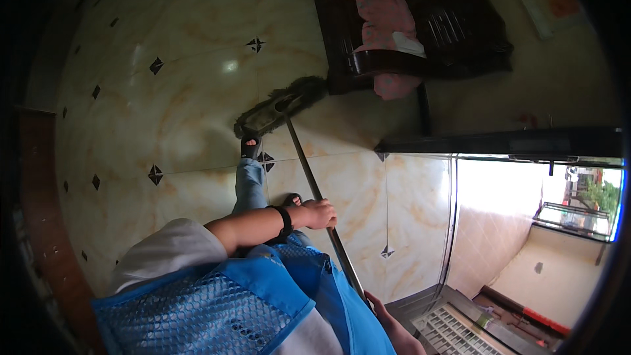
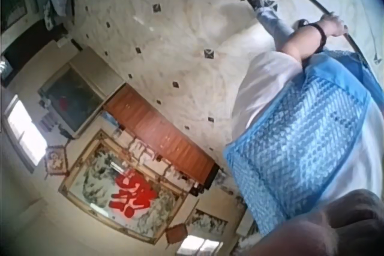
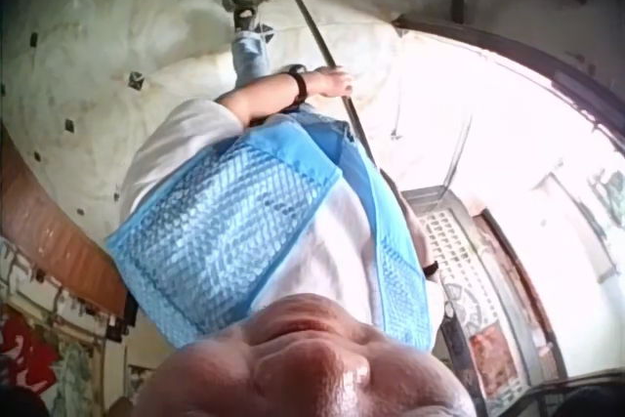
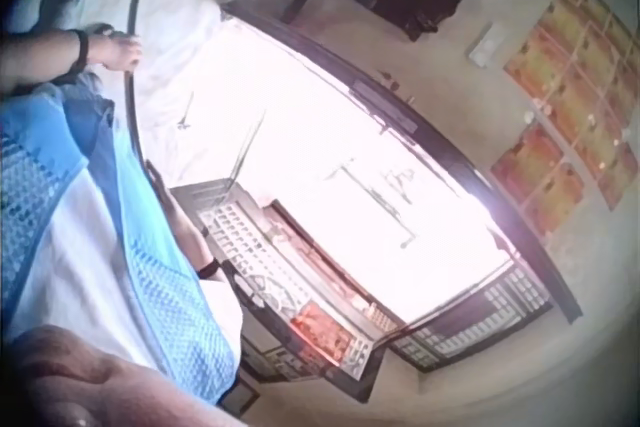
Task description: Mopping a tiled floor in a residential room using a flat mop.
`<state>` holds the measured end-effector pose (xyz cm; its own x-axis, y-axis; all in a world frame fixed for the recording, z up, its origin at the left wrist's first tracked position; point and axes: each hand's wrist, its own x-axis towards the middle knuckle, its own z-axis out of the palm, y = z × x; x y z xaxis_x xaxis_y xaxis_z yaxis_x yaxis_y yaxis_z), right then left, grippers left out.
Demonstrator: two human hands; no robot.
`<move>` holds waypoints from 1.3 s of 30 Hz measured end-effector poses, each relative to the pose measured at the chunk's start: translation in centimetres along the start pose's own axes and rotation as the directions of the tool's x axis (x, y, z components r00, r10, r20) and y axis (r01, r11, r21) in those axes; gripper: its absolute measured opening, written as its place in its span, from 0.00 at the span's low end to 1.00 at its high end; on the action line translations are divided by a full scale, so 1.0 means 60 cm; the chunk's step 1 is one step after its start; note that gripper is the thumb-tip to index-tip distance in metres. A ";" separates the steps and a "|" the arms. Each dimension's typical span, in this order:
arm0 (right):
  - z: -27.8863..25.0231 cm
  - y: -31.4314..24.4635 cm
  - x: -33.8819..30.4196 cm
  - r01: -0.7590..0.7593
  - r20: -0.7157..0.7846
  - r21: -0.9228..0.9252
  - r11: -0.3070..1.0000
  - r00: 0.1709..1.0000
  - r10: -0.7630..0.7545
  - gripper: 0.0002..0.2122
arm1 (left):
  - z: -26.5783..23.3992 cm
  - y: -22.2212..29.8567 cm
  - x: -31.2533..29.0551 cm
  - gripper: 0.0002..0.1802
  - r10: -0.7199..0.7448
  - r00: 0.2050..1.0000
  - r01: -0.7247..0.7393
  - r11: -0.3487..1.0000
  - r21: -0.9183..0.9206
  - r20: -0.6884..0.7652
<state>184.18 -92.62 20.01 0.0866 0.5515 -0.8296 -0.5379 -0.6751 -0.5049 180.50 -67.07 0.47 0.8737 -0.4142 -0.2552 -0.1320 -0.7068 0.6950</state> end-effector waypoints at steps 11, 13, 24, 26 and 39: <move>0.029 -0.037 0.086 0.031 0.073 -0.080 0.996 0.997 -0.025 0.32 | 0.016 -0.147 -0.008 0.13 -0.153 0.969 0.157 0.988 0.004 -0.195; 0.035 -0.052 0.105 0.042 0.082 -0.089 0.995 0.996 -0.035 0.32 | -0.006 -0.173 -0.027 0.13 -0.223 0.950 0.217 0.975 -0.048 -0.218; 0.111 -0.297 0.290 0.075 0.209 -0.545 0.835 0.977 0.049 0.38 | -0.149 -0.408 -0.128 0.09 -0.408 0.810 0.445 0.896 -0.014 -0.421; 0.127 -0.326 0.343 0.298 0.282 -0.682 0.668 0.950 -0.136 0.39 | -0.190 -0.452 -0.154 0.05 -0.353 0.820 0.439 0.893 0.100 -0.450; 0.271 -0.562 0.485 -0.094 0.177 -0.422 0.902 0.967 0.183 0.38 | -0.338 -0.607 -0.277 0.05 -0.576 0.633 0.687 0.726 0.032 -0.517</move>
<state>191.21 -45.83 16.78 -0.1627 0.4964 -0.8527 -0.1397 -0.8671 -0.4781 180.30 -22.83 -6.94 0.8713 0.4414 -0.2146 0.4892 -0.8161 0.3077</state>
